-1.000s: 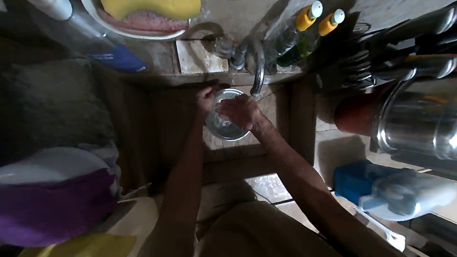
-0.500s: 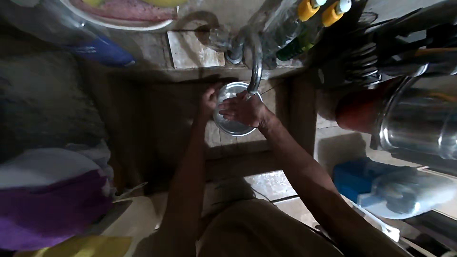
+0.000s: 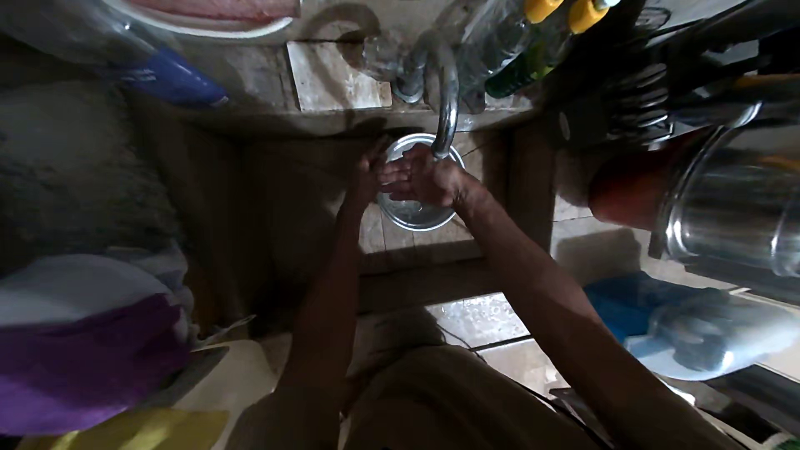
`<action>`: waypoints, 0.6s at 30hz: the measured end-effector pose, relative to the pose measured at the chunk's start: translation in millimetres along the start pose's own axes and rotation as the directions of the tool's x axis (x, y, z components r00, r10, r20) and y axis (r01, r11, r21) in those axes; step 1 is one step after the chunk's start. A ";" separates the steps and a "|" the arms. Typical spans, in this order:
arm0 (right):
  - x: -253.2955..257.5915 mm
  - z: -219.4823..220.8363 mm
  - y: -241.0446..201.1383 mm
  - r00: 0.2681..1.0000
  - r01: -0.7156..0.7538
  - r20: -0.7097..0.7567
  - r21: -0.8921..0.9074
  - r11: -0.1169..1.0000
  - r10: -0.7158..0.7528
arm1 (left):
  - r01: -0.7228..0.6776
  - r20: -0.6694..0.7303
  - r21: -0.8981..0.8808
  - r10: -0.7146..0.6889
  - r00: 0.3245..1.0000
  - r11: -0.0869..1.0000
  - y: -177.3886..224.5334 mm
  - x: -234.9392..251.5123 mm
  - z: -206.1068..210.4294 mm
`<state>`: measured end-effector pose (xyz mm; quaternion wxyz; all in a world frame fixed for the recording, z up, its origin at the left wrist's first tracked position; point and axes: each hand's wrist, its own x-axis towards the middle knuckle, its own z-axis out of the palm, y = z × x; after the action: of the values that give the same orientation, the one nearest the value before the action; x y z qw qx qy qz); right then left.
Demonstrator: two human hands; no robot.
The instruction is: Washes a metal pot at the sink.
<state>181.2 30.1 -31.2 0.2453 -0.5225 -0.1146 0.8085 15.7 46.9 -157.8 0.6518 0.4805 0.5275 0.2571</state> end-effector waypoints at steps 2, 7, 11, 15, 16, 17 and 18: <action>1.8 -0.4 -1.9 1.000 -0.016 -0.001 0.030 0.999 0.016 | -0.093 -0.115 0.025 0.096 0.989 0.995 -10.1 -18.1 8.9; 0.7 -3.1 4.9 0.998 -0.067 0.005 -0.025 0.997 0.067 | 0.080 -0.434 -0.005 -0.075 0.898 0.997 -40.0 -89.1 74.5; -4.5 -4.4 1.3 0.997 -0.071 -0.006 -0.103 0.992 0.071 | 0.059 -0.351 0.164 0.002 0.936 0.985 -29.2 -59.1 50.9; -6.4 -0.9 -3.1 0.998 -0.062 -0.008 -0.094 0.994 0.062 | -0.021 -0.093 0.141 0.035 0.995 0.990 -9.0 -19.3 10.8; -6.6 1.0 -4.1 0.998 -0.060 -0.012 -0.099 0.993 0.059 | -0.043 -0.106 0.105 0.054 0.993 0.994 -9.1 -20.1 10.2; -6.1 1.9 -5.8 0.998 -0.061 -0.015 -0.100 0.993 0.060 | -0.076 -0.162 0.091 0.090 0.983 0.993 -13.3 -26.1 14.9; -5.1 1.1 -6.9 0.998 -0.063 -0.006 -0.100 0.993 0.062 | -0.097 -0.225 0.089 0.115 0.968 0.991 -20.7 -38.9 24.2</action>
<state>183.8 33.5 -23.6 0.1936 -0.5387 -0.1381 0.8083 22.6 -2.8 -159.7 0.5525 0.5001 0.5824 0.3247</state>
